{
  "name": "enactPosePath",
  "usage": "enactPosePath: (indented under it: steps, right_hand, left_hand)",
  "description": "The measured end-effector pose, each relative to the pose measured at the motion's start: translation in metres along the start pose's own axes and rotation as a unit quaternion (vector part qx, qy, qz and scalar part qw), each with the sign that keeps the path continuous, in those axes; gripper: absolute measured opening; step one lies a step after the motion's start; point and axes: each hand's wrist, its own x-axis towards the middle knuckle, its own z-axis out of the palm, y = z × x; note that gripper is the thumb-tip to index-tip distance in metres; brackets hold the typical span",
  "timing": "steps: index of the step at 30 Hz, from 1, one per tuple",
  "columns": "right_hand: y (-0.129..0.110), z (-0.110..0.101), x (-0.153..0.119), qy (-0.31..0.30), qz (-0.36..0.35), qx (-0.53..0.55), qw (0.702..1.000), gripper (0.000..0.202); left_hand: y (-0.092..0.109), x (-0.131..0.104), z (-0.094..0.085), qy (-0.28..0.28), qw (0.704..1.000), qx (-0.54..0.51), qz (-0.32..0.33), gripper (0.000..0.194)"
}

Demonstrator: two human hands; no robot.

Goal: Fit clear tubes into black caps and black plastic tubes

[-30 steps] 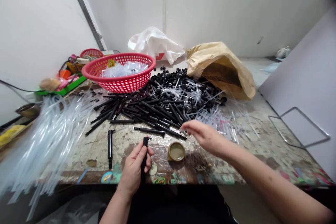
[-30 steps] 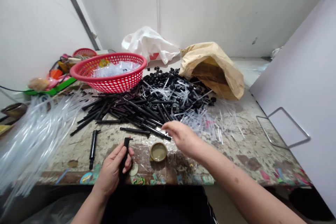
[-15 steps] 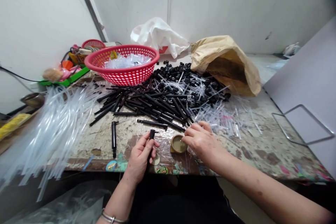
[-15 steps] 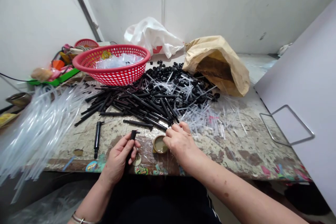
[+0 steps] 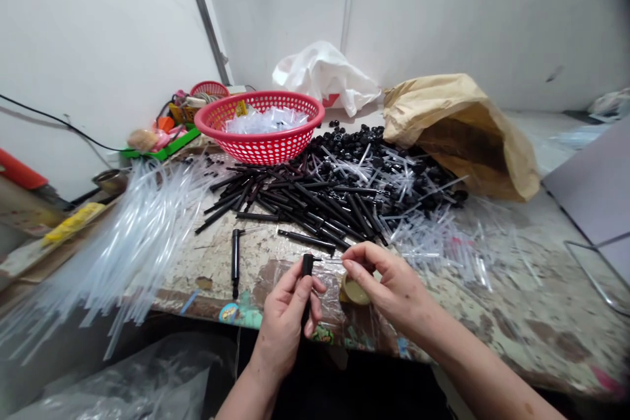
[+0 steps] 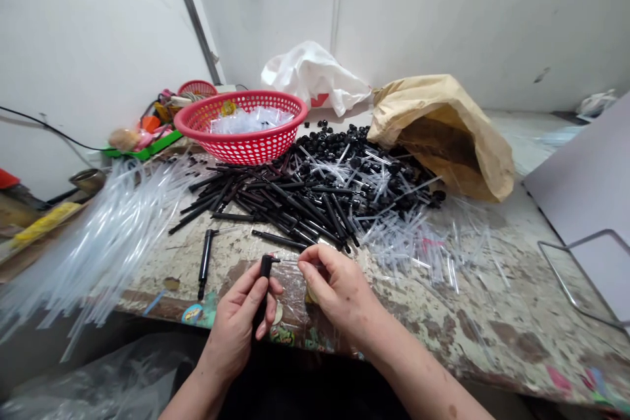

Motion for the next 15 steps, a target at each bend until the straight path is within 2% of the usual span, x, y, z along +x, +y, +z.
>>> enactPosePath:
  steps: [11,15]
  right_hand:
    - [-0.0013,-0.0012,-0.0032,0.018,-0.011,0.020,1.000,0.012]
    - [-0.0004,-0.0001,-0.0061,-0.012,-0.016,-0.017,1.000,0.013]
  left_hand:
    - [0.0031,-0.0049,0.0045,-0.022,1.000,-0.003,-0.013,0.037]
    - [0.0037,-0.0075,0.0059,-0.030,0.999,0.011,-0.022,0.038]
